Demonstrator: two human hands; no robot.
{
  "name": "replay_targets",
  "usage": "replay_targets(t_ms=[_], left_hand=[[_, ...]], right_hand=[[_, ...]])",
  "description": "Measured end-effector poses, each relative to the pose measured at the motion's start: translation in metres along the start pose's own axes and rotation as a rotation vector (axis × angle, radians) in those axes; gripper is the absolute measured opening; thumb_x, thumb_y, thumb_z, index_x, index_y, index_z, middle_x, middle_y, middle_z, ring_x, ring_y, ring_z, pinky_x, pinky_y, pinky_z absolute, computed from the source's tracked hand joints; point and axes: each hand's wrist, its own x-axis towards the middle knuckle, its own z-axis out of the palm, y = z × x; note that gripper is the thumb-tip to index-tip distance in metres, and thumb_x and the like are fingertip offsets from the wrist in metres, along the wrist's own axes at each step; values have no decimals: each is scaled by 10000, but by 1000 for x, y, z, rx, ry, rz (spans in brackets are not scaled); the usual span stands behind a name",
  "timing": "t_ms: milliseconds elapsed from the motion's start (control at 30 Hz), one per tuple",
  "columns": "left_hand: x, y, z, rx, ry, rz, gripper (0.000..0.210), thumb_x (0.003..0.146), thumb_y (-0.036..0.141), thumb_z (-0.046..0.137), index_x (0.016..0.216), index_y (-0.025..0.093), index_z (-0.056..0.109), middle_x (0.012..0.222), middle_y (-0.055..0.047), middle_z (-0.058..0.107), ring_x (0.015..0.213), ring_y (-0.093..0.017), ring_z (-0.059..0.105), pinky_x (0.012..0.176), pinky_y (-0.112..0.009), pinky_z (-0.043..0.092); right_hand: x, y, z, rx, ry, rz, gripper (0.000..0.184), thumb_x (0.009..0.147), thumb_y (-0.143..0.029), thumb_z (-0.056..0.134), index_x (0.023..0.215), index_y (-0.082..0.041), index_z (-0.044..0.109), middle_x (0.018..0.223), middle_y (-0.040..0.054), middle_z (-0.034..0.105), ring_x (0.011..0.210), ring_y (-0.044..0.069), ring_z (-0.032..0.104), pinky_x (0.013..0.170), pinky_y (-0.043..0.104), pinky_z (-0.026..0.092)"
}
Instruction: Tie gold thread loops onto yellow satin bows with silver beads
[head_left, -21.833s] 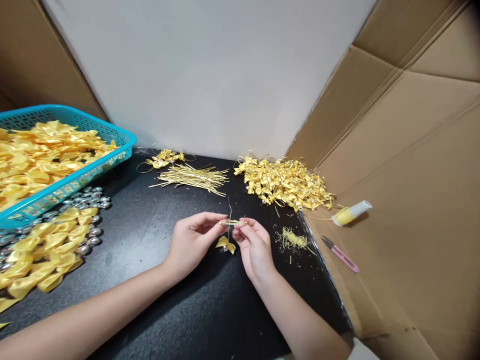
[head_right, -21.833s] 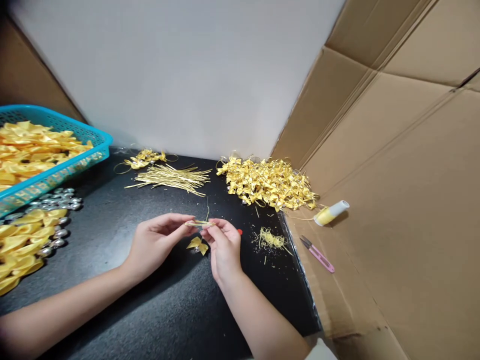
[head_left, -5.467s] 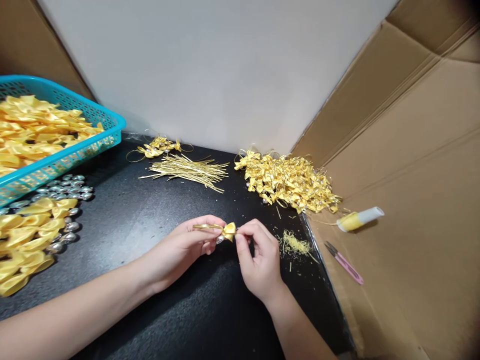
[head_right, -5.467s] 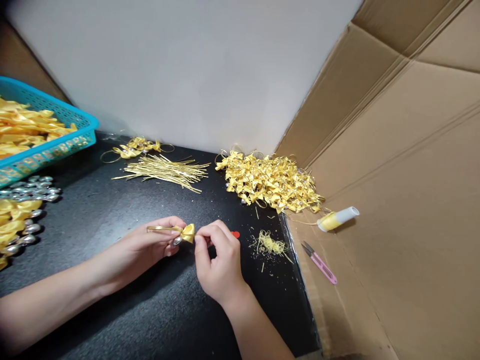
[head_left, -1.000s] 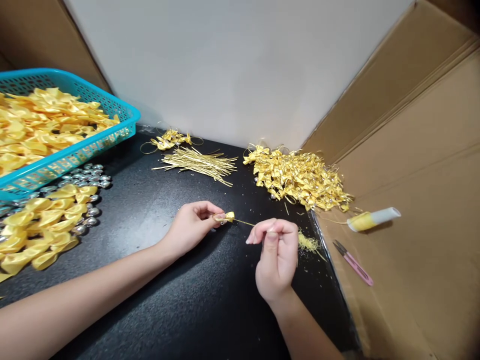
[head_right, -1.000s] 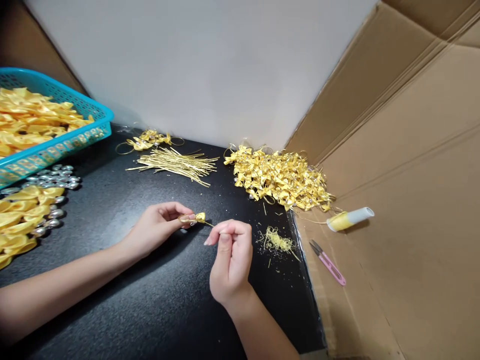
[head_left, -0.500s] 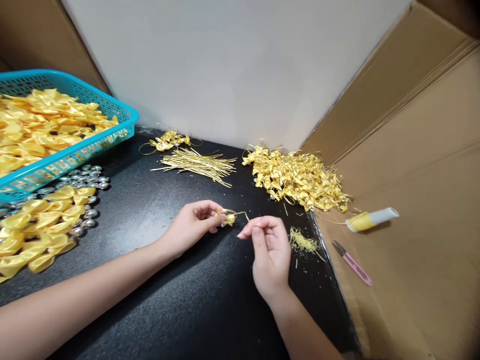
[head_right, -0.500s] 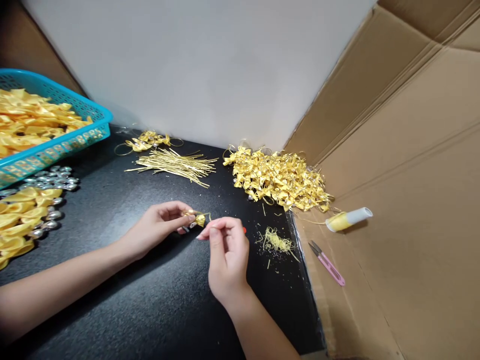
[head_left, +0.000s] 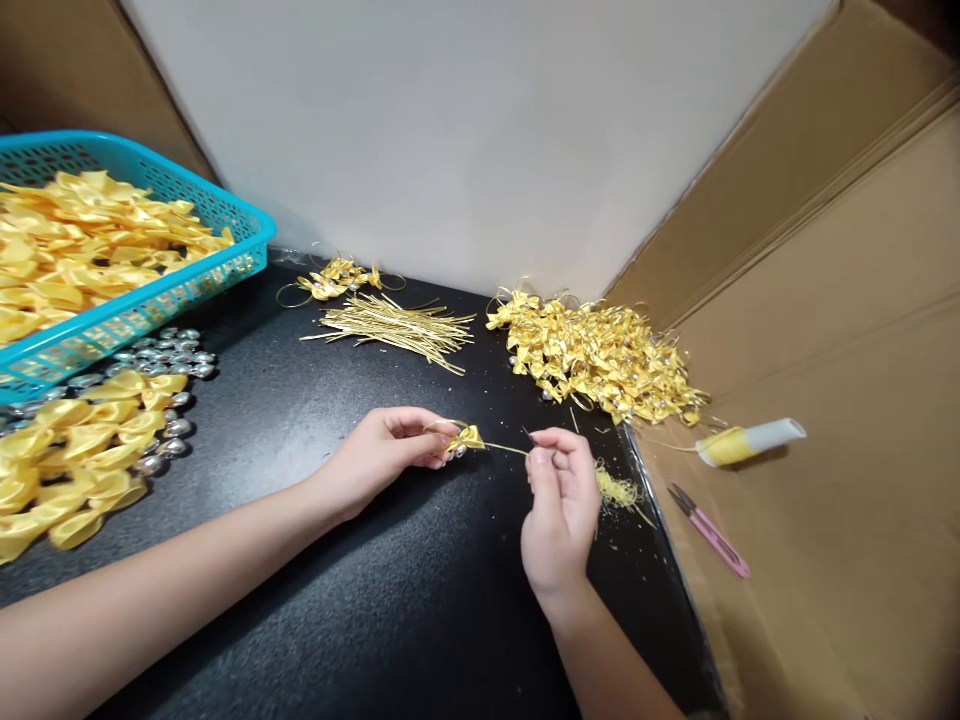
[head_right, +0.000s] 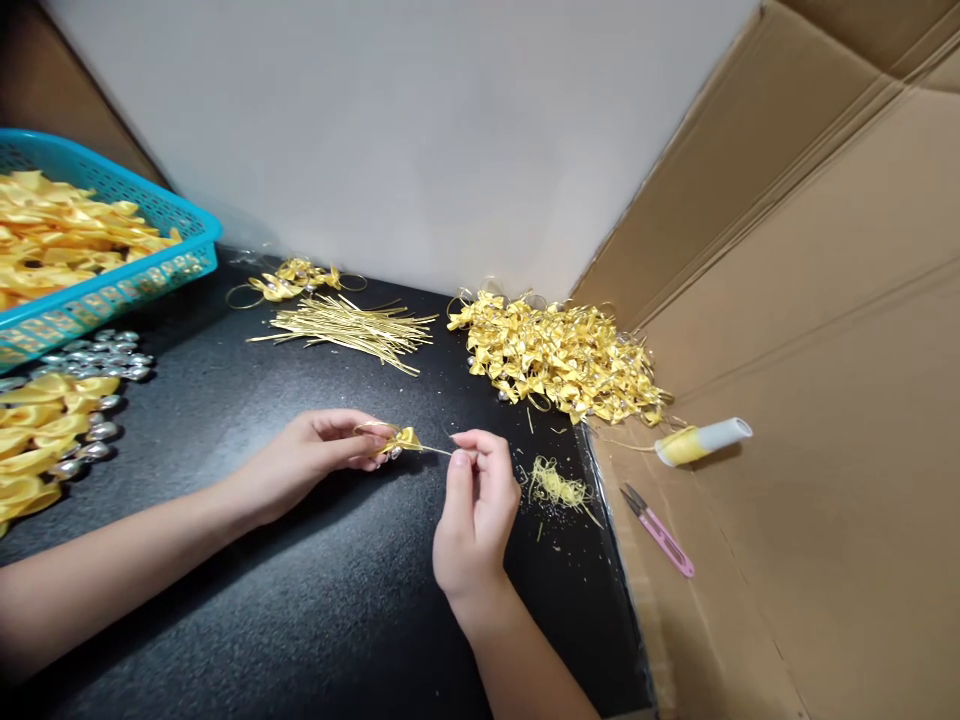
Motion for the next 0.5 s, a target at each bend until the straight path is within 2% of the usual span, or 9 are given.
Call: replay_targets(t_ms=[133, 200, 333, 500], left_hand=[[0, 0, -2, 43, -2, -7, 244, 577, 245, 833, 794, 156, 769, 729, -17, 765, 674, -108, 651, 675, -197, 507], [-1, -1, -3, 60, -4, 9, 250, 576, 242, 836, 801, 162, 761, 750, -12, 771, 677, -106, 655, 665, -191, 495], [-2, 0, -1, 93, 14, 61, 227, 584, 259, 827, 776, 166, 749, 765, -12, 776, 692, -126, 671, 695, -215, 502], [-6, 1, 0, 174, 36, 122, 219, 610, 306, 803, 772, 168, 748, 780, -25, 779, 714, -165, 689, 708, -253, 524]], right_hand=[[-2, -1, 2, 106, -60, -33, 177, 945, -183, 511, 1100, -239, 574, 799, -15, 688, 761, 112, 676, 731, 234, 551], [-2, -1, 4, 128, -110, -22, 166, 930, -182, 548, 1076, -243, 598, 872, 0, 739, 806, 119, 708, 768, 244, 568], [-3, 1, 8, 28, -242, 55, 64, 887, -192, 594, 896, -199, 657, 780, 21, 757, 706, 144, 727, 683, 240, 576], [-4, 4, 14, -140, -314, 95, 118, 841, -184, 581, 745, -165, 647, 611, 24, 697, 562, 159, 685, 565, 236, 519]])
